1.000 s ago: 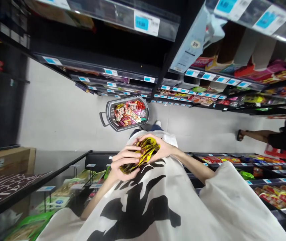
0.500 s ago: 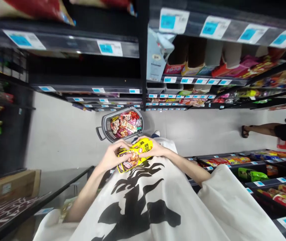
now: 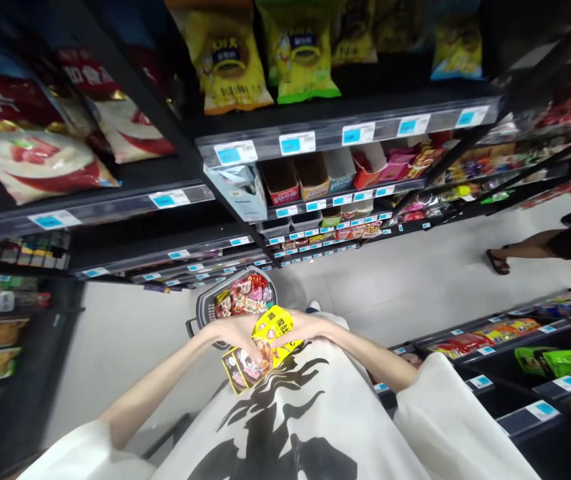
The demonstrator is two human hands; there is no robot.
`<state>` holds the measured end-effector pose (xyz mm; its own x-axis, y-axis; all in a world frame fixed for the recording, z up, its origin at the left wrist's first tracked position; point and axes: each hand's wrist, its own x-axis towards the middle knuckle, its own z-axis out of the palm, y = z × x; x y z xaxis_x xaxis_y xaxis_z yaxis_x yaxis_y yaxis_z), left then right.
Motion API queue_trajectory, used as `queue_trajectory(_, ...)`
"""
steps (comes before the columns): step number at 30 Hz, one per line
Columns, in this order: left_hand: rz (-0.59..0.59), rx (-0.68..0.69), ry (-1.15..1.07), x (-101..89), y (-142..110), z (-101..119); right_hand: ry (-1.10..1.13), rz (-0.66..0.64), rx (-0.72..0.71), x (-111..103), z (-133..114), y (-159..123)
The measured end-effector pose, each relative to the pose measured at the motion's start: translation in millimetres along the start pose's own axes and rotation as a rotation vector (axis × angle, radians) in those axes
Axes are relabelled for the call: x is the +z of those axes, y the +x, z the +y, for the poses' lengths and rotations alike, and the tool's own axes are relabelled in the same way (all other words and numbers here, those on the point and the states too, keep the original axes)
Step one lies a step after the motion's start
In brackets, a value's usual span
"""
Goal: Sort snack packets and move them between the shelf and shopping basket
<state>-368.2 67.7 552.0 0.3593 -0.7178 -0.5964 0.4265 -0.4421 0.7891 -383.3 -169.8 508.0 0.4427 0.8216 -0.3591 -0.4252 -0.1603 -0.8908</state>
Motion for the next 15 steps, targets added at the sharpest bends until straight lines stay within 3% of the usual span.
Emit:
queue_trajectory(2, -0.074, -0.040, -0.109, 11.1, 17, -2, -0.112, 0.054, -0.002, -7, 4, -16)
queue_trajectory(4, -0.067, -0.078, -0.170, 22.0, 30, -9, -0.124, 0.180, 0.005, -9, 12, -30)
queue_trajectory(8, 0.044, -0.037, -0.393, 40.1, 40, -28, 0.287, 0.545, 0.086, -2, 40, -48)
queue_trajectory(11, 0.210, -0.043, -0.551, 49.1, 44, -36, 0.574, 0.635, 0.106, -2, 52, -53)
queue_trajectory(15, 0.517, 0.017, -0.506, 53.9, 69, -20, 0.614, 0.623, -0.064, -14, 32, -42)
